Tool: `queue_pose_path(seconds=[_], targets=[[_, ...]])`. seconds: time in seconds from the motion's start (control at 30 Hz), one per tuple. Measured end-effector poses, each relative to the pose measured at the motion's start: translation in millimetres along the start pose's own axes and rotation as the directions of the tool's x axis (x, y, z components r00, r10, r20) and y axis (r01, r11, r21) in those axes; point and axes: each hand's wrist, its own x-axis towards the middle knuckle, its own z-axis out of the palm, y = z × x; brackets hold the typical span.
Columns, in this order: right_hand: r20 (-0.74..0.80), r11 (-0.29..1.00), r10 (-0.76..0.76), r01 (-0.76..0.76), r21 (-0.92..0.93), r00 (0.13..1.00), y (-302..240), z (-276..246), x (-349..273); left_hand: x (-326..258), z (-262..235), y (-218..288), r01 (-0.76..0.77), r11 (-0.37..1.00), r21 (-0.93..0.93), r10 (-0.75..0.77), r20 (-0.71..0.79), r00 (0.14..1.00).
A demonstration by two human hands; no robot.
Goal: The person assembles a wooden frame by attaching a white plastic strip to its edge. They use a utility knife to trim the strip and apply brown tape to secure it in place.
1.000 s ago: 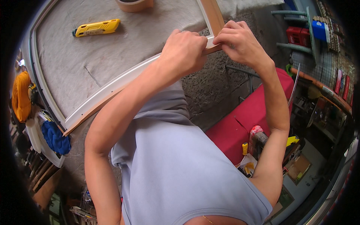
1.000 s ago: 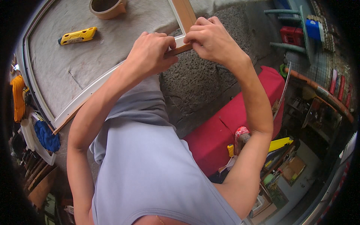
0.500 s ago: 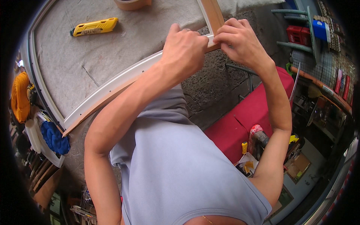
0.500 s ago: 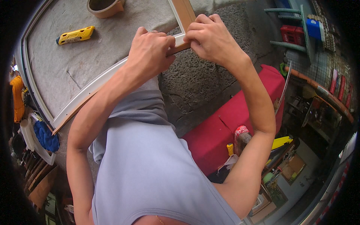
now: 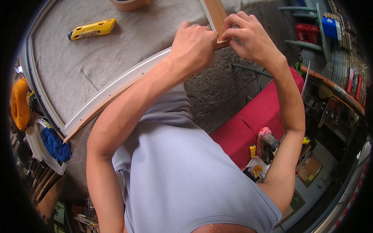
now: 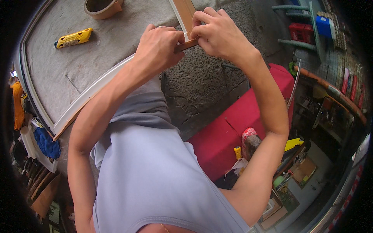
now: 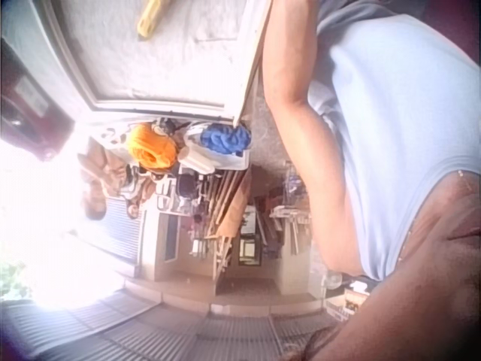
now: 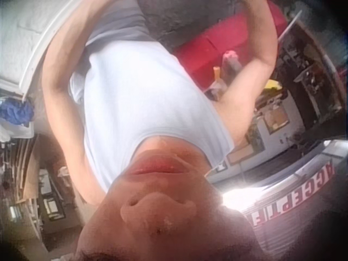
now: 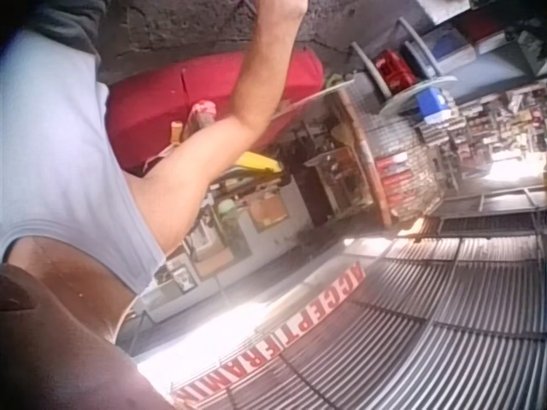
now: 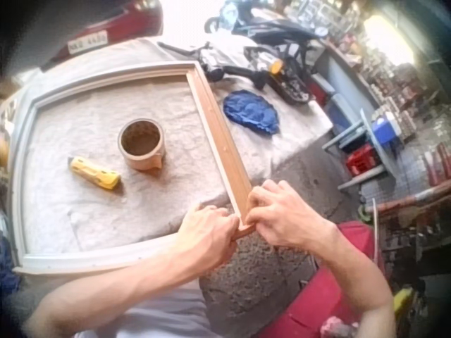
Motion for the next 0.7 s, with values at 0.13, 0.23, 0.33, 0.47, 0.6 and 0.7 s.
queue_pose_path(seconds=[0.13,0.23,0.33,0.47,0.6,0.7], targets=[[0.03,0.999,0.026,-0.025,-0.023,0.999,-0.3,-0.3,-1.9,0.6,-3.1,1.9,-0.003,1.0,0.022,0.002,0.017,1.0],[0.053,0.997,0.064,-0.063,-0.035,0.997,-2.1,-0.6,-3.6,0.0,-3.5,3.4,-0.017,0.998,0.062,0.017,0.007,1.0],[0.046,0.994,0.105,-0.103,-0.042,0.993,-4.8,-1.8,-5.9,-0.1,-0.4,3.3,-0.04,0.996,0.083,0.043,-0.025,0.999],[0.051,0.986,0.158,-0.155,-0.059,0.986,-8.5,-3.0,-9.2,0.1,-1.9,5.4,-0.042,0.989,0.142,0.045,-0.017,0.999],[0.025,0.984,0.169,-0.167,-0.053,0.985,-8.3,0.1,-13.5,1.2,-5.3,7.4,-0.043,0.986,0.164,0.04,0.018,0.999],[-0.018,0.983,0.174,-0.175,-0.049,0.985,-5.4,9.1,-17.0,1.9,-5.8,9.0,-0.058,0.981,0.186,0.057,0.011,0.998]])
